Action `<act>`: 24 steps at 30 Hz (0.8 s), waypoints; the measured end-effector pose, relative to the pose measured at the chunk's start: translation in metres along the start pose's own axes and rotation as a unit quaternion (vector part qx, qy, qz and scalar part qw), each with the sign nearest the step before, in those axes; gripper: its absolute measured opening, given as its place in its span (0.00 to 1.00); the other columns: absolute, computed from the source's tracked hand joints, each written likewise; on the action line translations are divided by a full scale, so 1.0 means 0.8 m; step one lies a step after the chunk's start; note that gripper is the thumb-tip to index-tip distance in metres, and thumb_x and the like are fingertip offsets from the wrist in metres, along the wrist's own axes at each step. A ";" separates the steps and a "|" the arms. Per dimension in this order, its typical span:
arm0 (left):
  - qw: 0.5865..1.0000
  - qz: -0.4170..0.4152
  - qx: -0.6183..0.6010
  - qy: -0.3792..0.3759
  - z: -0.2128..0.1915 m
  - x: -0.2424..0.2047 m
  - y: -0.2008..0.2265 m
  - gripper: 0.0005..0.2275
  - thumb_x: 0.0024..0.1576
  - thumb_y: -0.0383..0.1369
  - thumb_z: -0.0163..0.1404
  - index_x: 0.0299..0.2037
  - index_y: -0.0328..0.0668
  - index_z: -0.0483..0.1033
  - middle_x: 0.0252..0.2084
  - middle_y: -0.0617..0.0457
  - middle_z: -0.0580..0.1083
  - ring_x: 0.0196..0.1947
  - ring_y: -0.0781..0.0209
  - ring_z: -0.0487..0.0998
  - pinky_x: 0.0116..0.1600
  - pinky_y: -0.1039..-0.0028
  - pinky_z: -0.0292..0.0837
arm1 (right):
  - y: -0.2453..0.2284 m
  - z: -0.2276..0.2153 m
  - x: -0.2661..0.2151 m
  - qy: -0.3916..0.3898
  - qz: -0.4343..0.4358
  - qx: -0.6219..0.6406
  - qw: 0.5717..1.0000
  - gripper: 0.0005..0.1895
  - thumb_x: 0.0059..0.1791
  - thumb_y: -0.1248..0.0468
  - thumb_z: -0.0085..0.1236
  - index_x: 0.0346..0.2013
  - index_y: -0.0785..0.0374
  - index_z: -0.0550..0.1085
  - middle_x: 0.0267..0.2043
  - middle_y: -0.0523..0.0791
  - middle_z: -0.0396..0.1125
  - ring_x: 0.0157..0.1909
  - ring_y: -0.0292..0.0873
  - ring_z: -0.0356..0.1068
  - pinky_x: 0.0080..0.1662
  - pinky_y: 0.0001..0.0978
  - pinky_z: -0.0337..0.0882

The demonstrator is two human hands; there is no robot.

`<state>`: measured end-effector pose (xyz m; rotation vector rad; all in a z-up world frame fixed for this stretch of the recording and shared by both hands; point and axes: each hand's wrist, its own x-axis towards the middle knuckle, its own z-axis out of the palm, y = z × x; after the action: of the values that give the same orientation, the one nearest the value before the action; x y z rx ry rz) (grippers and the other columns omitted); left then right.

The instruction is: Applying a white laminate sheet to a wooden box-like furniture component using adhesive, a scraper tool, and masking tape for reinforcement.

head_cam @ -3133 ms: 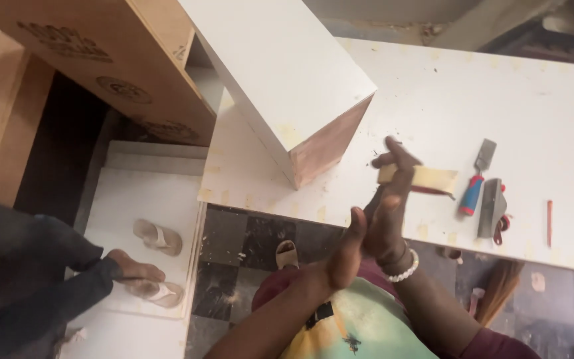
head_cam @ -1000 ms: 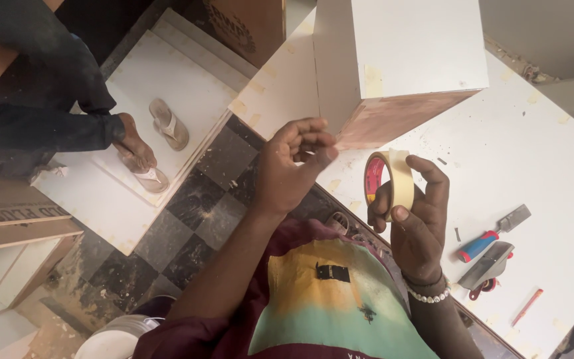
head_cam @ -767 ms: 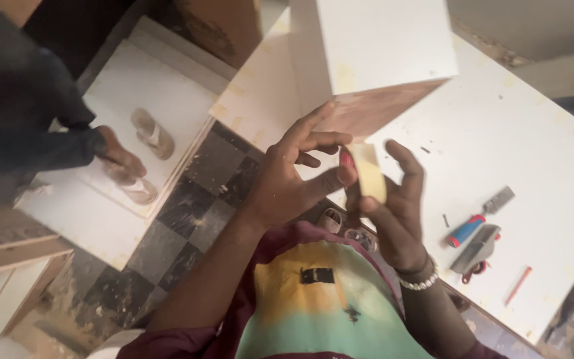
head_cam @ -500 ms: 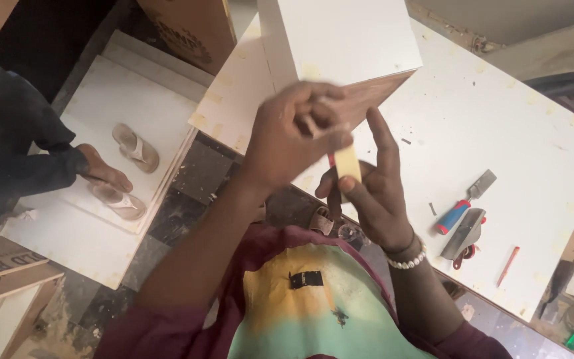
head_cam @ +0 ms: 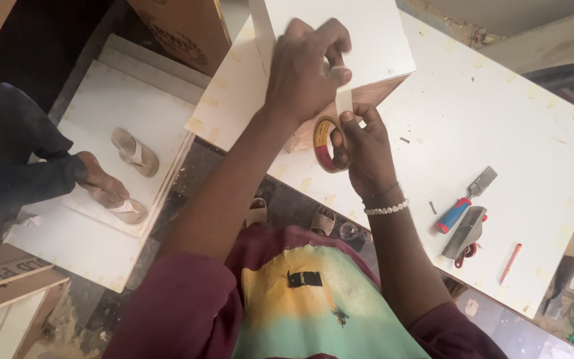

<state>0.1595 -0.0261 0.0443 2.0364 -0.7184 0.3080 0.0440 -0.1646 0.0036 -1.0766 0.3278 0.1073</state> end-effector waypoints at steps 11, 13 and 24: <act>0.931 0.202 0.301 0.048 0.004 -0.032 0.008 0.13 0.57 0.34 0.66 0.47 0.45 0.77 0.50 0.57 0.72 0.56 0.54 0.70 0.58 0.62 0.65 | 0.010 0.009 0.022 0.046 -0.005 -0.069 0.997 0.05 0.58 0.61 0.48 0.43 0.58 0.66 0.22 0.41 0.64 0.15 0.31 0.58 0.18 0.23 0.57; 0.966 0.163 0.201 0.006 0.003 -0.040 0.021 0.18 0.51 0.39 0.64 0.46 0.38 0.78 0.48 0.54 0.71 0.52 0.54 0.71 0.55 0.61 0.66 | 0.011 0.013 0.020 0.059 -0.015 -0.067 0.996 0.03 0.57 0.64 0.46 0.43 0.59 0.68 0.22 0.41 0.64 0.15 0.31 0.58 0.17 0.23 0.55; 0.959 0.156 0.237 0.019 0.007 -0.044 0.018 0.23 0.51 0.35 0.66 0.56 0.45 0.72 0.52 0.54 0.71 0.51 0.54 0.70 0.50 0.62 0.64 | 0.064 0.000 0.026 0.113 -0.217 -0.276 0.930 0.04 0.60 0.65 0.48 0.47 0.63 0.68 0.28 0.44 0.68 0.27 0.35 0.68 0.28 0.32 0.64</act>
<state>0.1224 -0.0238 0.0343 2.3497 -1.0194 0.7620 0.0512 -0.1418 -0.0460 -1.7037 0.2619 -0.3439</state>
